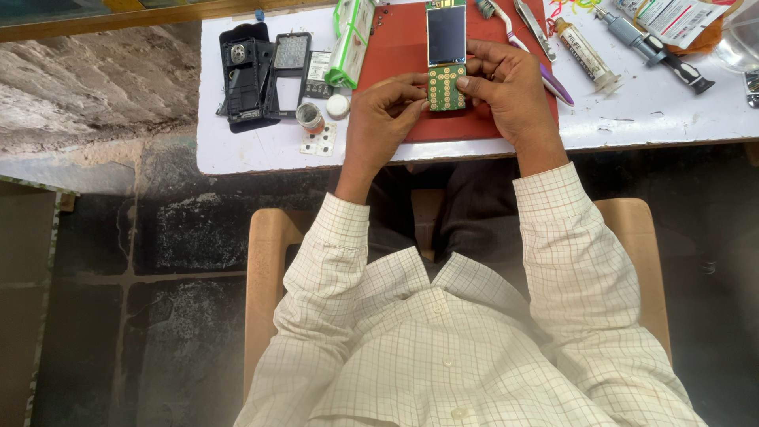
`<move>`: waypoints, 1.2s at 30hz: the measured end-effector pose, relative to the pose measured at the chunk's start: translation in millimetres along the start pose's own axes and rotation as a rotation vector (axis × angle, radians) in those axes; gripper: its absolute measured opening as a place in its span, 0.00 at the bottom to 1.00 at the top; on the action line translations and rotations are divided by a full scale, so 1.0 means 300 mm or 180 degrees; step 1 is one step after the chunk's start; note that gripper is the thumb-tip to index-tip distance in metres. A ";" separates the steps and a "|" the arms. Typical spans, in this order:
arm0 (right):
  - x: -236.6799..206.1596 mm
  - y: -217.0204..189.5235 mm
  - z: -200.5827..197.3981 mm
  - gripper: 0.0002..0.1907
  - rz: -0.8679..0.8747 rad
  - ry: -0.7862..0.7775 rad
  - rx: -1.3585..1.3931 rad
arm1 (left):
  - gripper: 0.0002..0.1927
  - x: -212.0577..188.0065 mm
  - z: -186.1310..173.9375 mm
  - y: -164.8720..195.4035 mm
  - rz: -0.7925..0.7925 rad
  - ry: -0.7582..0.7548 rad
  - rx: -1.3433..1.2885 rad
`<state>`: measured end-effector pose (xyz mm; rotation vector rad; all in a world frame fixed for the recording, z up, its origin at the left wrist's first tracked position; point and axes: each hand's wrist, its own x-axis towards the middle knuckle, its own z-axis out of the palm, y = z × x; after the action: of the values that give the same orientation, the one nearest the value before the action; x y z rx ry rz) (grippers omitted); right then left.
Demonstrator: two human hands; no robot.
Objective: The person works on a disassembled mobile phone, using a soldering iron on the keypad area and a toothbrush to clean the device. They handle small components and adhesive pads, placing them on the keypad assembly.
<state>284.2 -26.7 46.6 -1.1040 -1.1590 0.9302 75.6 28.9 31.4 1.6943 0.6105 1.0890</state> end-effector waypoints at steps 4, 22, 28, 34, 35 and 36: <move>0.001 -0.001 0.002 0.20 0.0023 0.0032 -0.0024 | 0.05 0.001 -0.001 -0.001 -0.0023 -0.0005 -0.0014; 0.000 0.003 0.000 0.22 0.0003 0.0033 0.0016 | 0.05 0.001 -0.001 -0.006 -0.0009 0.0015 0.0089; -0.001 0.000 0.001 0.22 -0.0001 0.0022 0.0041 | 0.05 0.002 -0.002 -0.014 0.0011 0.0008 0.0079; -0.001 -0.001 0.004 0.23 0.0049 0.0062 0.0031 | 0.05 0.000 0.000 -0.015 0.0024 0.0033 0.0047; -0.001 0.000 0.004 0.24 0.0041 0.0065 0.0034 | 0.05 0.000 0.001 -0.014 0.0057 0.0035 0.0036; -0.001 0.000 0.004 0.24 0.0034 0.0068 0.0039 | 0.05 0.000 0.000 -0.013 0.0090 0.0037 0.0026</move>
<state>282.9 -26.6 46.6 -1.1088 -1.1296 0.9305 76.1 30.4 27.9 1.7092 0.6008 1.1183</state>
